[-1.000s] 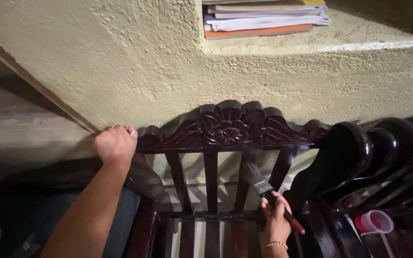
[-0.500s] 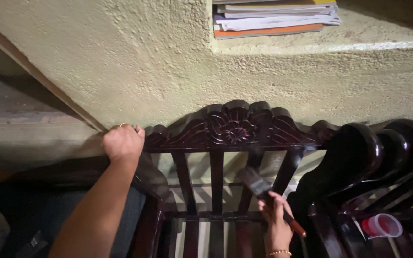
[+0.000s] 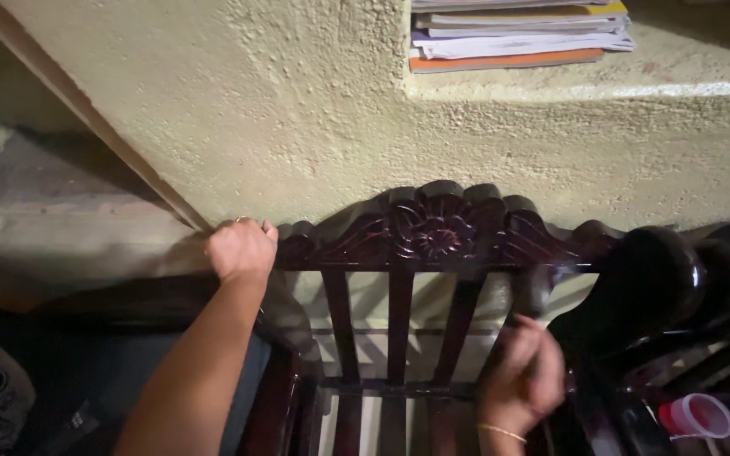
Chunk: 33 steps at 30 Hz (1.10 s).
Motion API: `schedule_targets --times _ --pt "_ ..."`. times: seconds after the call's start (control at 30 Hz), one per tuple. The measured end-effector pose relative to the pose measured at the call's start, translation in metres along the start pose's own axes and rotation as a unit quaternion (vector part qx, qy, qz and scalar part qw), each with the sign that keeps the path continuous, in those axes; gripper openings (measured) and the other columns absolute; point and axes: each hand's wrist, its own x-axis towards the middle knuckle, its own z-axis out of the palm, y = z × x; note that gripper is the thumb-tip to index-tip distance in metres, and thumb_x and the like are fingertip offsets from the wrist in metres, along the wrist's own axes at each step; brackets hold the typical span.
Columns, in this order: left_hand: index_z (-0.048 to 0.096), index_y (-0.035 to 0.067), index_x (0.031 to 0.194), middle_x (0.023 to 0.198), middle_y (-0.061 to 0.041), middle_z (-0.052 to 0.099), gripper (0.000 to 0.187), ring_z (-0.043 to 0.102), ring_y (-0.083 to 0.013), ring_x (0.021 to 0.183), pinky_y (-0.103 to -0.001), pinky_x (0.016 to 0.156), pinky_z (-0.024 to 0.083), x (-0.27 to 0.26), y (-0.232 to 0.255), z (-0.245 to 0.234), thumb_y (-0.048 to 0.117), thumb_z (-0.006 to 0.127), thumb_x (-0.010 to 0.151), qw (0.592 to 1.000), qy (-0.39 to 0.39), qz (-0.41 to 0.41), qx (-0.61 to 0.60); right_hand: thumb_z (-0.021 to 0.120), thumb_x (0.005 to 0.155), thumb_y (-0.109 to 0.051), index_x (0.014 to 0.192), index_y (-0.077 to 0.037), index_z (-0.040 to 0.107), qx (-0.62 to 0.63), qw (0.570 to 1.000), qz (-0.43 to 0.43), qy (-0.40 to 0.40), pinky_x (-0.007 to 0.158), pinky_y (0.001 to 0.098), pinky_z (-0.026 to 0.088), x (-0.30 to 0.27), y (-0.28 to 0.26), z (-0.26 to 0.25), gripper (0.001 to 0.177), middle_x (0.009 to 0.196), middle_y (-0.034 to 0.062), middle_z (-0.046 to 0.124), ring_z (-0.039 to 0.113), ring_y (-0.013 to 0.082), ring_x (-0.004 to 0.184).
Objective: The person paints the backrest of a dark wooden chair using a paintbrush. They hold the chair steady with one hand while applying dark paint to the carved details and vertical slats with the other hand.
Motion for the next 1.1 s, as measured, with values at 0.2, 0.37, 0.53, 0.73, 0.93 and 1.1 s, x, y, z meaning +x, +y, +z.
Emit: schedule_targets --times 0.2,0.37,0.53,0.73,0.93,1.1 --pt "0.063 0.000 0.120 0.104 -0.019 0.075 0.066 0.074 -0.0316 0.093 -0.044 0.077 0.057 -0.008 -0.006 -0.049 0.061 0.054 0.095 0.991 -0.128 0.009 -0.040 0.063 0.095 -0.021 0.108 -0.015 0.074 -0.292 0.915 -0.071 -0.271 0.076 0.0352 0.056 -0.070 -0.022 0.044 0.018 0.097 0.0093 0.068 0.070 0.0281 0.086" --pt "0.047 -0.010 0.138 0.135 -0.028 0.054 0.089 0.056 -0.0374 0.115 -0.051 0.092 0.049 -0.138 0.013 -0.105 0.066 0.050 0.092 0.985 -0.033 0.151 -0.082 0.065 0.088 -0.018 0.111 -0.017 0.072 -0.291 0.849 -0.191 -0.398 0.074 0.0353 0.058 -0.064 -0.056 0.031 0.025 0.102 0.0078 0.068 0.072 0.0275 0.089" --pt "0.070 -0.003 0.113 0.114 -0.022 0.072 0.068 0.066 -0.0357 0.114 -0.047 0.098 0.050 -0.210 0.067 -0.087 0.059 0.049 0.095 0.549 -0.422 -0.212 -0.690 0.067 0.069 -0.003 0.122 -0.007 0.060 -0.344 0.692 -0.369 -0.516 0.078 0.0401 0.057 -0.050 -0.067 0.035 0.053 0.111 0.0146 0.065 0.070 0.0362 0.097" --pt "0.052 0.001 0.110 0.090 -0.018 0.076 0.039 0.076 -0.0275 0.070 -0.039 0.065 0.063 -0.197 0.064 -0.064 0.038 0.043 0.103 0.399 -0.428 -0.266 -0.766 0.059 0.066 0.006 0.131 -0.015 0.072 -0.168 0.676 -0.236 -0.678 0.080 0.0343 0.062 0.033 -0.073 0.030 0.069 0.120 0.0113 0.076 0.078 0.0254 0.094" --pt "0.055 0.011 0.107 0.065 -0.002 0.061 0.041 0.056 -0.0132 0.047 -0.028 0.041 0.042 -0.210 0.053 -0.051 0.050 0.047 0.102 0.514 -0.400 -0.285 -0.703 0.053 0.110 -0.038 0.119 -0.006 0.072 -0.509 0.736 -0.402 -0.196 0.086 0.0501 0.054 0.184 -0.027 0.046 0.038 0.113 0.0234 0.071 0.068 0.0447 0.103" --pt "0.057 0.008 0.099 0.058 -0.003 0.057 0.050 0.052 -0.0140 0.041 -0.029 0.038 0.039 -0.223 0.063 -0.015 0.056 0.046 0.102 0.488 -0.387 -0.299 -0.723 0.025 0.117 -0.050 0.090 -0.006 0.076 -0.654 0.659 -0.228 -0.294 0.083 0.0544 0.056 0.247 0.038 0.039 0.072 0.092 0.0280 0.073 0.070 0.0484 0.088"
